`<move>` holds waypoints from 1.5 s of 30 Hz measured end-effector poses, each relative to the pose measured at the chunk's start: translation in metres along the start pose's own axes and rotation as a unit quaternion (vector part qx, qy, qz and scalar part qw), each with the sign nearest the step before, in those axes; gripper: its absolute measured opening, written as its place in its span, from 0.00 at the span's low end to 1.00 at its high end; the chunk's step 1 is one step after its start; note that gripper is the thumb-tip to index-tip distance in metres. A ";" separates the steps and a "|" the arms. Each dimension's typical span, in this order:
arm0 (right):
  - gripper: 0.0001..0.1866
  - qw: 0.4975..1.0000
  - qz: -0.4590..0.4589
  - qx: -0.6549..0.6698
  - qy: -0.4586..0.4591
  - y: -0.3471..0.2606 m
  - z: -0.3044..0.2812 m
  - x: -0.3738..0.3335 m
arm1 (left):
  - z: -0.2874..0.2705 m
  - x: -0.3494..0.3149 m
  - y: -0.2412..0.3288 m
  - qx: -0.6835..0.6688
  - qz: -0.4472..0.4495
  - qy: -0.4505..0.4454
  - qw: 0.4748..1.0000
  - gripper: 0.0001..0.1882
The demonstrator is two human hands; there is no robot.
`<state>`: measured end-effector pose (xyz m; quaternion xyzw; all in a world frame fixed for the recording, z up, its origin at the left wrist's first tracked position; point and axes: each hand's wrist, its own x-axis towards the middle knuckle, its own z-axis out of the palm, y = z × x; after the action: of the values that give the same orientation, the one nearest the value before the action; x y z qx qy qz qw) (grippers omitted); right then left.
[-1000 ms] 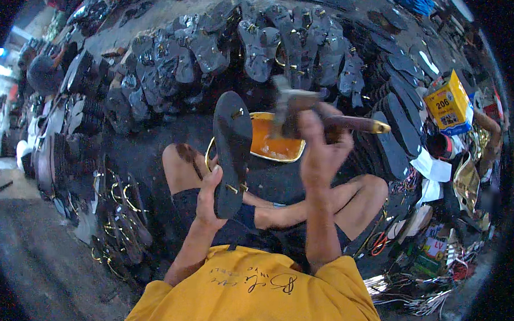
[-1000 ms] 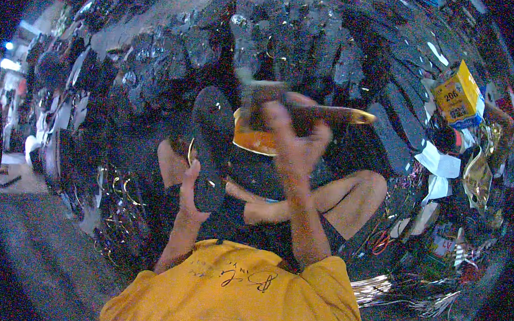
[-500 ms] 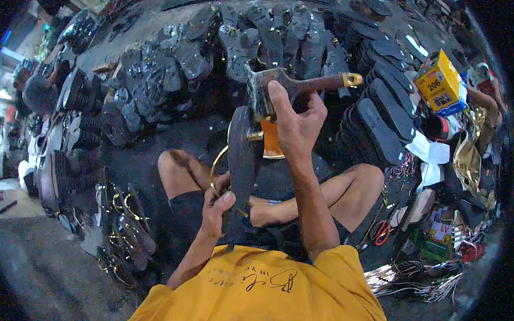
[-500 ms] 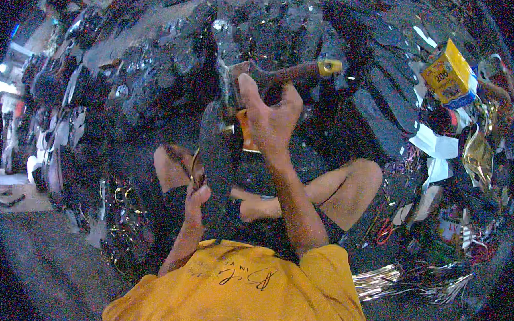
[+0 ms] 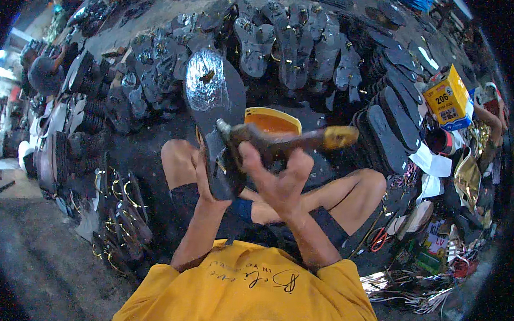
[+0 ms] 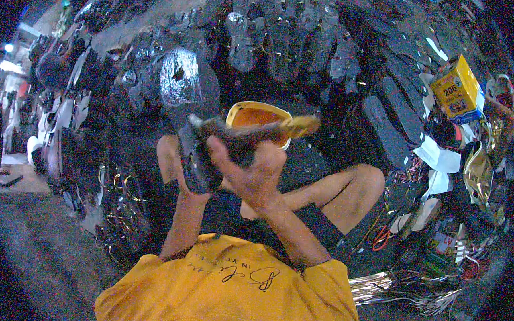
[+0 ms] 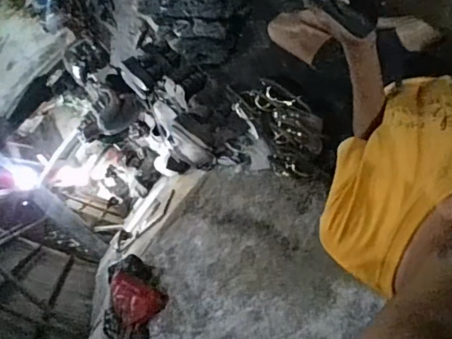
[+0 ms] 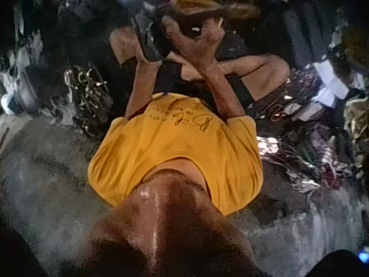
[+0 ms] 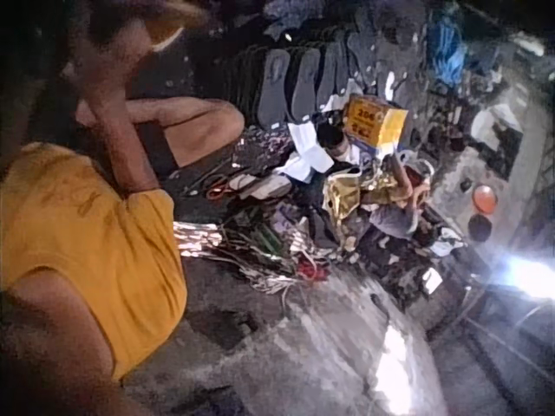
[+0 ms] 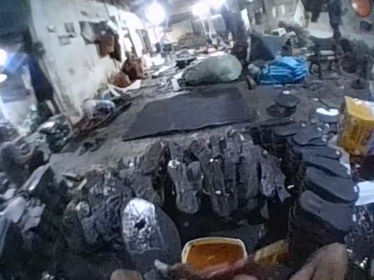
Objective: The person sits on the floor and repeatedly picks up flip-flops, dips a brush into a container of orange paint, and applies the paint to the soles. The painted sandals are placed back into a pile after each application.
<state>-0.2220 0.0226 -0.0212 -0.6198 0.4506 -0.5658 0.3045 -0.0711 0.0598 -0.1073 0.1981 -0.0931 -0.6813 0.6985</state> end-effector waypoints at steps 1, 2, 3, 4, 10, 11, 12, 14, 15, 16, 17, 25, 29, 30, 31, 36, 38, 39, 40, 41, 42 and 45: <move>0.16 0.997 -0.073 0.004 0.009 -0.003 0.000 -0.004 | 0.004 -0.005 -0.003 0.034 0.026 0.023 0.999 0.31; 0.16 0.999 -0.040 0.019 0.017 0.002 0.000 -0.004 | 0.011 -0.009 -0.004 0.072 0.047 0.049 0.995 0.30; 0.16 0.999 -0.009 0.034 0.023 0.008 0.002 -0.007 | 0.024 -0.013 -0.003 0.109 0.068 0.075 0.989 0.30; 0.16 0.998 0.024 0.048 0.028 0.013 0.003 -0.008 | 0.039 -0.012 -0.006 0.189 0.113 0.071 0.973 0.29; 0.15 0.999 0.033 0.000 0.024 0.006 -0.009 0.010 | 0.030 0.000 -0.003 0.099 0.100 0.001 0.990 0.28; 0.15 0.997 0.069 0.022 0.034 0.017 -0.010 0.016 | 0.032 0.003 -0.003 0.064 0.094 -0.005 0.994 0.28; 0.15 0.998 0.043 -0.045 0.026 0.029 -0.016 0.032 | 0.035 0.001 -0.001 0.029 0.086 -0.006 0.996 0.28; 0.14 0.974 0.176 0.104 0.101 0.014 -0.019 0.033 | 0.043 0.000 0.000 0.003 0.100 -0.006 0.995 0.28; 0.14 0.952 0.213 0.160 0.149 -0.003 -0.017 0.018 | 0.035 -0.009 -0.002 0.005 0.090 -0.004 0.996 0.27; 0.14 0.963 0.141 0.160 0.163 -0.009 -0.001 -0.017 | 0.024 -0.008 -0.005 0.006 0.074 -0.014 0.997 0.27; 0.16 0.977 0.133 0.149 0.068 -0.011 -0.004 -0.029 | 0.021 -0.002 0.012 0.078 0.095 -0.031 0.992 0.27; 0.24 0.949 0.242 -0.068 0.188 0.147 -0.119 0.021 | 0.082 0.006 0.116 0.818 0.294 -0.017 0.494 0.36; 0.23 0.935 0.280 -0.097 0.193 0.203 -0.121 0.011 | 0.090 -0.011 0.110 0.872 0.338 -0.019 0.353 0.31; 0.23 0.935 0.288 -0.084 0.191 0.208 -0.117 0.008 | 0.092 -0.012 0.109 0.868 0.358 -0.020 0.343 0.28; 0.23 0.934 0.296 -0.071 0.190 0.212 -0.114 0.005 | 0.090 -0.013 0.108 0.867 0.363 -0.025 0.340 0.28; 0.22 0.944 0.253 -0.047 0.207 0.216 -0.108 0.007 | 0.089 -0.016 0.106 0.862 0.374 -0.036 0.339 0.25; 0.22 0.950 0.228 -0.080 0.197 0.231 -0.115 0.005 | 0.088 -0.014 0.104 0.860 0.372 -0.035 0.347 0.25; 0.23 0.948 0.238 -0.075 0.196 0.230 -0.114 0.006 | 0.088 -0.014 0.104 0.860 0.371 -0.033 0.350 0.25; 0.23 0.947 0.247 -0.070 0.196 0.229 -0.114 0.005 | 0.088 -0.013 0.103 0.858 0.373 -0.032 0.352 0.25; 0.23 0.945 0.257 -0.063 0.191 0.219 -0.109 0.006 | 0.087 -0.013 0.103 0.857 0.374 -0.026 0.353 0.25; 0.24 0.940 0.283 -0.063 0.182 0.209 -0.106 0.008 | 0.087 -0.013 0.103 0.857 0.374 -0.022 0.354 0.25; 0.25 0.922 0.338 -0.074 0.173 0.197 -0.106 0.012 | 0.084 -0.010 0.102 0.858 0.365 -0.017 0.360 0.25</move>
<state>-0.3679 -0.0552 -0.1727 -0.3444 0.7195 -0.4926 0.3480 -0.0116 0.0561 0.0117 0.6254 -0.7026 0.0856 0.3285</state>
